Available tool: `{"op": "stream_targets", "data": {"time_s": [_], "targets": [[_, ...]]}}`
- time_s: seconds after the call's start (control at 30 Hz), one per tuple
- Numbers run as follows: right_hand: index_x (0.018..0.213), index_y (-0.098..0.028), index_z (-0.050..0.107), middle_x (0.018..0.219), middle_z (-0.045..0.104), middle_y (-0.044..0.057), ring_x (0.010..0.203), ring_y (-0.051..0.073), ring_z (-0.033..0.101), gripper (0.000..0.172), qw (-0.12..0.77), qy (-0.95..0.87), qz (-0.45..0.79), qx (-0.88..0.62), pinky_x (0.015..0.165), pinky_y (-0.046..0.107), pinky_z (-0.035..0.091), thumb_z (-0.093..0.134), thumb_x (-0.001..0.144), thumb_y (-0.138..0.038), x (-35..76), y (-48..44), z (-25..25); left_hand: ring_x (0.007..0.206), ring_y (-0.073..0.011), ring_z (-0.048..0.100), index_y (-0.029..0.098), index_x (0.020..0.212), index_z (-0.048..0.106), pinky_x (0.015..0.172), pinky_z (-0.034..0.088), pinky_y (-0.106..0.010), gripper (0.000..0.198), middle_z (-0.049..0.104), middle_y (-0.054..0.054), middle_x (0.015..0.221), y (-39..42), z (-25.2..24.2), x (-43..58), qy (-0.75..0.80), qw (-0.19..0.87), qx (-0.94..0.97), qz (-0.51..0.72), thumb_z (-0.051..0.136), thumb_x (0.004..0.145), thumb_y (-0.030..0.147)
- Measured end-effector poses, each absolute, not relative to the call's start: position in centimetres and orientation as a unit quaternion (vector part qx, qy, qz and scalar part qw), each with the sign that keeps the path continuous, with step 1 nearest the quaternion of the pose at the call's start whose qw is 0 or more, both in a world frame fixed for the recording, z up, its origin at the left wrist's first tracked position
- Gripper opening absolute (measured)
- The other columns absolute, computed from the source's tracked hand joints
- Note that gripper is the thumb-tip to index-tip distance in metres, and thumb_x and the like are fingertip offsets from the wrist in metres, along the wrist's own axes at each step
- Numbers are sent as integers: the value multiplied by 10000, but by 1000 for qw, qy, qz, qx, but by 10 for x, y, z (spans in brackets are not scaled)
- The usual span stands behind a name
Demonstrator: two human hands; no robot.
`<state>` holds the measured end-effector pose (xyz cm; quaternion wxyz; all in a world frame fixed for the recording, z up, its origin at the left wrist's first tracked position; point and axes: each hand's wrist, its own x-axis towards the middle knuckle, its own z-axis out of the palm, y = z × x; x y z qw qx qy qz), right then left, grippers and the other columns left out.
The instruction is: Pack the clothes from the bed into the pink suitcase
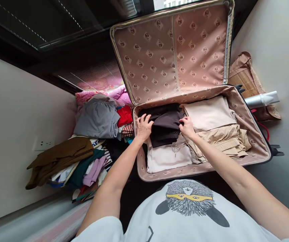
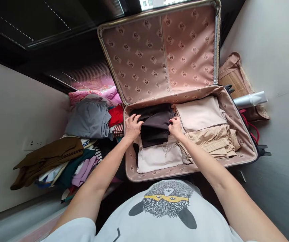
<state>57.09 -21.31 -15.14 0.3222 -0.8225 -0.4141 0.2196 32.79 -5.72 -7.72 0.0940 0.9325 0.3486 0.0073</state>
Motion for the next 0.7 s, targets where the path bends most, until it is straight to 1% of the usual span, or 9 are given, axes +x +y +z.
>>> {"op": "stream_targets", "data": {"time_s": [0.1, 0.17, 0.27, 0.33, 0.43, 0.5, 0.57, 0.63, 0.7], "targets": [[1184, -159, 738, 1241, 566, 160, 1139, 282, 597, 405, 299, -450, 217, -813, 1101, 466, 506, 532, 839, -206, 572, -237, -148, 1569, -365, 301, 262, 1147, 781, 1253, 211, -625, 320, 485, -112, 1626, -84, -67, 313, 301, 109, 947, -9, 532, 967, 173], [1176, -158, 735, 1279, 567, 179, 1181, 315, 580, 397, 267, -462, 225, -815, 1089, 527, 499, 567, 821, -216, 568, -256, -147, 1526, -378, 380, 261, 1197, 764, 1230, 281, -616, 292, 512, -140, 1597, -106, -71, 304, 254, 152, 951, -86, 634, 938, 226], [1309, -170, 684, 1490, 477, 234, 1359, 425, 464, 463, 207, -458, 208, -839, 1062, 673, 461, 613, 867, -291, 559, -274, -142, 1504, -375, 418, 243, 1420, 659, 1186, 385, -572, 489, 470, -191, 1618, -130, -87, 299, 237, 200, 941, -138, 697, 940, 330], [1480, -209, 583, 1641, 345, 245, 1473, 470, 349, 559, 166, -477, 179, -844, 1048, 717, 445, 591, 942, -361, 553, -276, -136, 1582, -398, 282, 251, 1537, 565, 1223, 336, -601, 593, 333, -195, 1702, -136, -97, 303, 286, 186, 935, -94, 672, 968, 380], [1592, -301, 485, 1744, 222, 193, 1570, 464, 227, 618, 136, -555, 153, -807, 1120, 723, 379, 578, 989, -395, 540, -266, -135, 1633, -455, 31, 348, 1632, 440, 1240, 189, -743, 683, 135, -123, 1783, -136, -113, 320, 336, 182, 921, -76, 634, 988, 462], [1577, -356, 510, 1749, 255, 150, 1584, 446, 232, 594, 109, -604, 167, -772, 1162, 729, 322, 588, 989, -395, 530, -256, -143, 1625, -489, -16, 392, 1665, 360, 1205, 164, -814, 719, 77, -97, 1794, -133, -124, 333, 345, 220, 903, -131, 605, 997, 498], [1560, -372, 533, 1728, 316, 148, 1564, 439, 300, 573, 68, -621, 197, -756, 1150, 744, 323, 575, 989, -405, 523, -249, -155, 1615, -518, -6, 393, 1679, 321, 1184, 165, -841, 738, 55, -109, 1795, -131, -133, 344, 352, 260, 880, -184, 589, 1001, 508], [1559, -369, 535, 1708, 354, 163, 1527, 441, 372, 572, 32, -620, 214, -754, 1113, 757, 355, 547, 990, -437, 520, -244, -167, 1603, -546, 24, 376, 1677, 334, 1178, 169, -848, 764, 58, -139, 1790, -129, -135, 350, 350, 288, 866, -211, 627, 981, 496], [1554, -375, 537, 1695, 381, 162, 1502, 439, 406, 570, 23, -623, 202, -755, 1091, 759, 376, 516, 994, -478, 523, -245, -172, 1604, -537, 75, 354, 1648, 409, 1192, 202, -822, 749, 123, -156, 1779, -124, -127, 346, 324, 314, 872, -188, 676, 956, 461]]}}
